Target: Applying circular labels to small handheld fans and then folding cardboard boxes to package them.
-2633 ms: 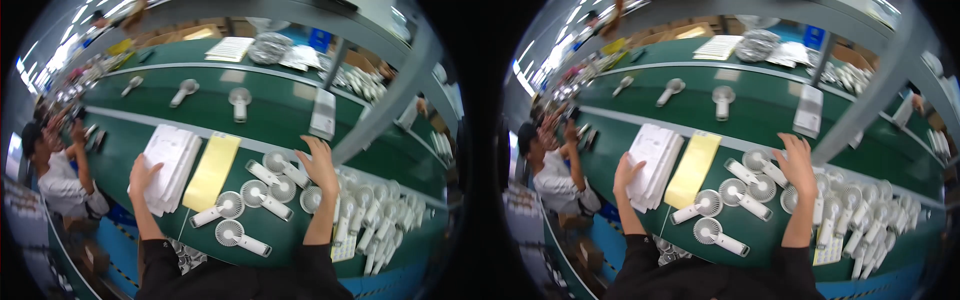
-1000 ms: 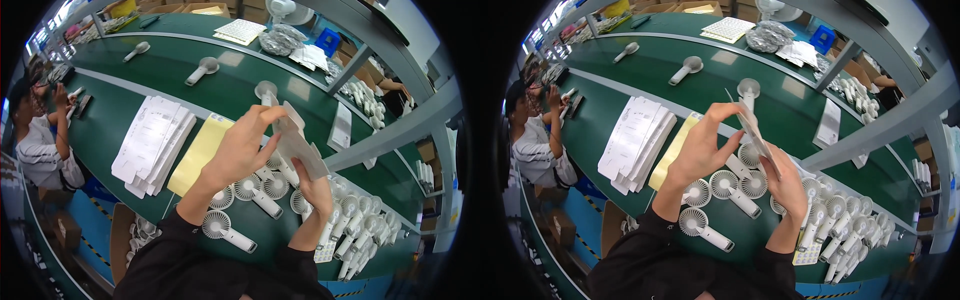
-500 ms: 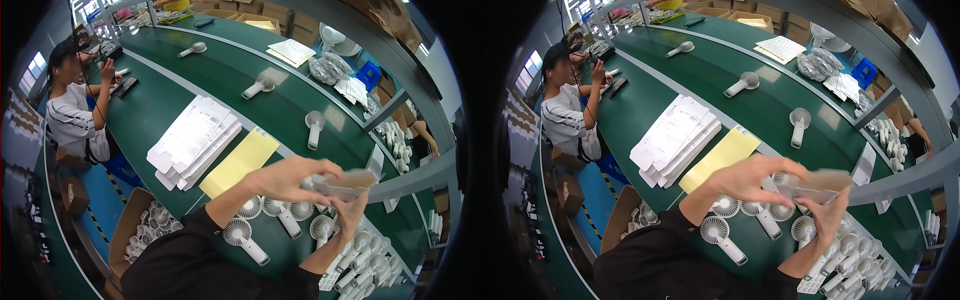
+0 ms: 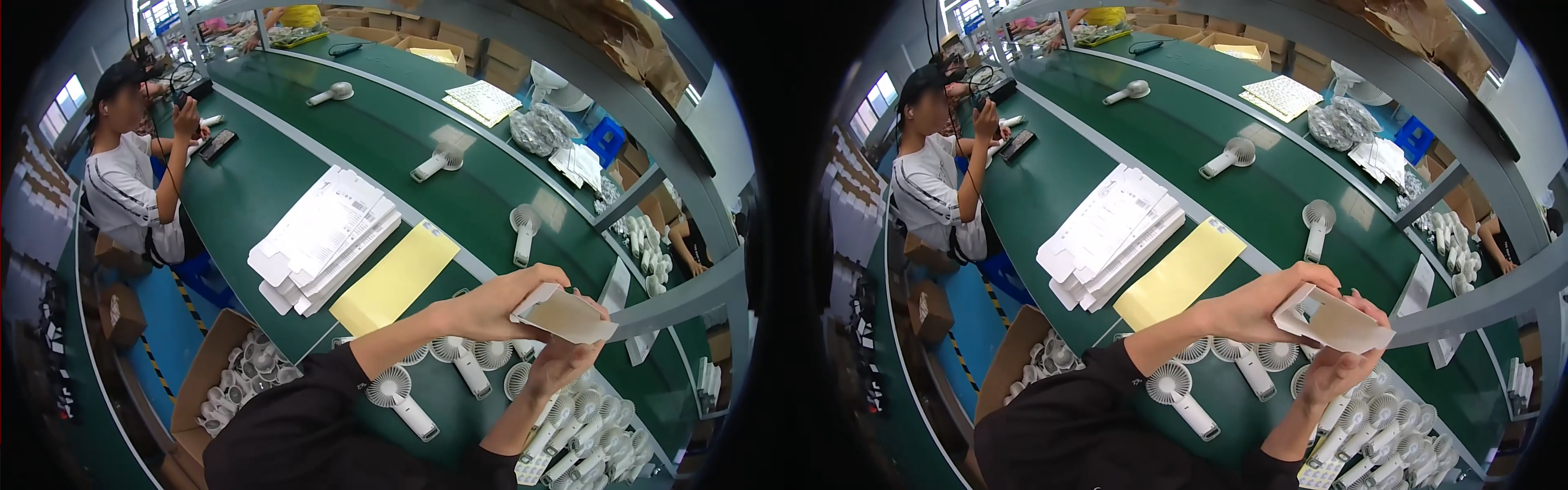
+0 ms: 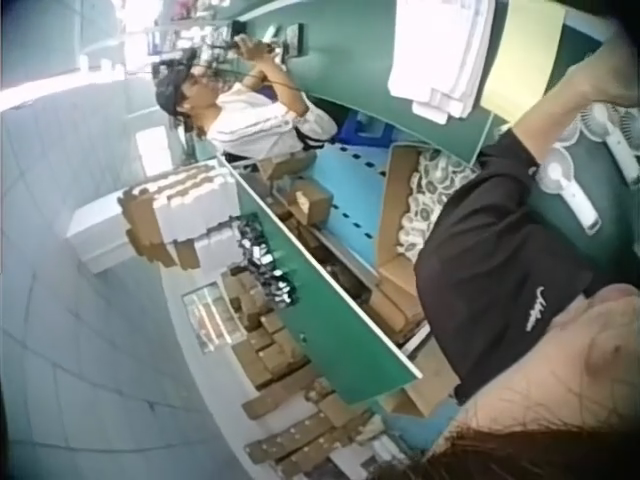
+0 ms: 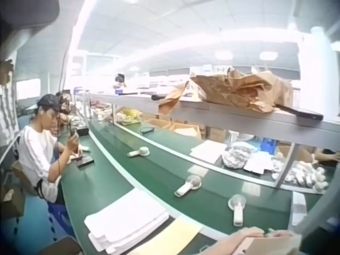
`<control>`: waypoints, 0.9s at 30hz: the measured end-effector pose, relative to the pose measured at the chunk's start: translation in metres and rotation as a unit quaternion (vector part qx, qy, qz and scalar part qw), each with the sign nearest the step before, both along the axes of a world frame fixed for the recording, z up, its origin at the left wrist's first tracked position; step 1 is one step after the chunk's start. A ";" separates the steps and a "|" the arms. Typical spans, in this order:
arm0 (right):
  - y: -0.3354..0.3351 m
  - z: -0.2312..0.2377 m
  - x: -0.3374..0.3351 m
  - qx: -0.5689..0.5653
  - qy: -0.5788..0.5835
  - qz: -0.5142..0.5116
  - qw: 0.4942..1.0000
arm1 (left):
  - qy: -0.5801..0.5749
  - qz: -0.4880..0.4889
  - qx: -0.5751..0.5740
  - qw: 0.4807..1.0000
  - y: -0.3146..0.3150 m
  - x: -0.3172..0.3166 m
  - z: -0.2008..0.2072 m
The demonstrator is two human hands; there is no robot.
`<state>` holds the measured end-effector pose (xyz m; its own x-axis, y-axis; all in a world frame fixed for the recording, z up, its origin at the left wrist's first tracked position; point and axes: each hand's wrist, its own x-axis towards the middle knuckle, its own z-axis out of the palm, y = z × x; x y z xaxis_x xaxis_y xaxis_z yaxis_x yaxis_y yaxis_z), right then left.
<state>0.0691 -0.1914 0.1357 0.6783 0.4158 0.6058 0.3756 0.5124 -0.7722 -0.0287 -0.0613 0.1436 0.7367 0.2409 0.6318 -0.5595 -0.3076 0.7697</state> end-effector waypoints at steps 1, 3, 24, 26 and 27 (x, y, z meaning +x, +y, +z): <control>-0.005 0.000 0.003 0.000 0.001 -0.003 1.000 | -0.005 0.000 -0.004 1.000 -0.004 0.001 0.000; -0.002 0.001 0.001 0.026 0.020 -0.005 0.999 | -0.019 -0.008 -0.024 1.000 -0.010 -0.001 0.001; 0.016 -0.018 -0.022 -0.001 -0.305 -0.167 0.938 | -0.070 0.170 -0.160 0.970 -0.021 -0.010 -0.006; 0.017 -0.017 -0.019 -0.021 -0.308 -0.175 0.935 | -0.077 0.189 -0.165 0.965 -0.019 -0.010 -0.001; 0.017 -0.018 -0.018 -0.039 -0.308 -0.183 0.933 | -0.081 0.208 -0.168 0.960 -0.019 -0.010 0.000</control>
